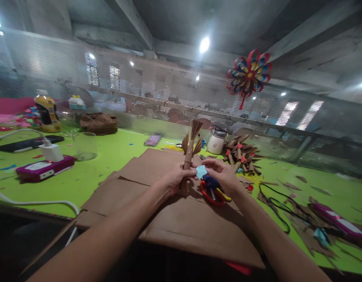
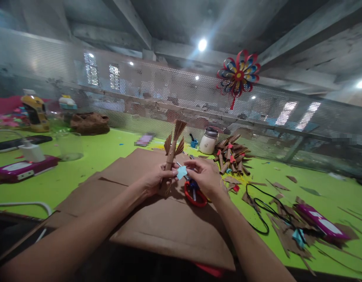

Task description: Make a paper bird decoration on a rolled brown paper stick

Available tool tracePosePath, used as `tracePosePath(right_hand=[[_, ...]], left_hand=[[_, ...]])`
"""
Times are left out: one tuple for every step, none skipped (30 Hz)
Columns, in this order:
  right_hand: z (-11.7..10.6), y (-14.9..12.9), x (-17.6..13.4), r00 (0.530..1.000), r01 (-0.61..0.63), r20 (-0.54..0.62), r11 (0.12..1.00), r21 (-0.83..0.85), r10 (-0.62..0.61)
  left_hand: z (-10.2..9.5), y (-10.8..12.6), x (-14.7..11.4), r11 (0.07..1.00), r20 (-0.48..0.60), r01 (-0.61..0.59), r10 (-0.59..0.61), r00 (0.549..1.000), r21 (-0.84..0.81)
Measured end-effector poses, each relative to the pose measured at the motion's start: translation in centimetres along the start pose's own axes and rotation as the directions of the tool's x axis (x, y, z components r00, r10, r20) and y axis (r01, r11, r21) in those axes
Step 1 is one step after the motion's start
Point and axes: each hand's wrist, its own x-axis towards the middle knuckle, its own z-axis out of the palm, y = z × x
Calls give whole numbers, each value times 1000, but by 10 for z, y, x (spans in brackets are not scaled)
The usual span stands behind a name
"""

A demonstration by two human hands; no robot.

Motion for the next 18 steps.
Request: tracePosePath(right_hand=[[1, 1, 0, 997, -73, -15, 994, 81, 75], [2, 1, -1, 990, -135, -11, 977, 167, 139], [3, 0, -1, 982, -184, 5, 953, 241, 189], [5, 0, -1, 975, -219, 26, 931, 292, 221], [6, -1, -1, 969, -245, 51, 914, 324, 242], [8, -3, -2, 965, -263, 74, 903, 341, 253], [10, -4, -2, 961, -275, 94, 898, 345, 258], [11, -4, -3, 960, -279, 105, 898, 339, 259], [13, -4, -3, 961, -277, 103, 902, 331, 257], [15, -3, -3, 964, -267, 86, 908, 323, 253], [16, -2, -4, 967, -254, 62, 913, 319, 247], [17, -1, -4, 970, -240, 39, 918, 316, 240], [17, 1, -4, 972, -229, 24, 922, 312, 233], [17, 2, -4, 974, -222, 20, 925, 309, 227], [16, 4, -4, 974, -219, 22, 926, 308, 223], [16, 5, -4, 975, -218, 27, 927, 305, 221], [15, 5, -3, 975, -218, 31, 930, 298, 218], [13, 5, -3, 976, -216, 33, 934, 284, 216]], left_hand=[[0, 0, 0, 1000, -25, -18, 19, 1000, 4], [1, 0, 0, 999, -47, -32, 33, 998, 10], [1, 1, 0, 999, -65, -46, 47, 997, 19], [2, 1, 0, 998, -80, -62, 65, 995, 29], [2, 1, 0, 996, -94, -79, 83, 992, 42], [3, 1, 0, 994, -108, -93, 99, 989, 55], [3, 1, 0, 992, -121, -106, 114, 986, 68], [3, 1, 0, 990, -131, -119, 129, 983, 77], [4, 1, 0, 988, -135, -129, 140, 981, 84], [4, 1, 0, 987, -133, -135, 146, 980, 88], [4, 1, 0, 987, -127, -137, 148, 981, 87], [4, 1, 0, 987, -122, -136, 146, 982, 86], [5, 1, -1, 988, -118, -132, 141, 983, 83], [5, 1, -1, 989, -118, -126, 135, 984, 79], [5, 2, -2, 990, -119, -118, 126, 985, 73], [6, 2, -2, 992, -119, -108, 115, 986, 63], [6, 3, -3, 994, -118, -97, 102, 988, 49], [6, 4, -3, 996, -115, -79, 82, 990, 33]])
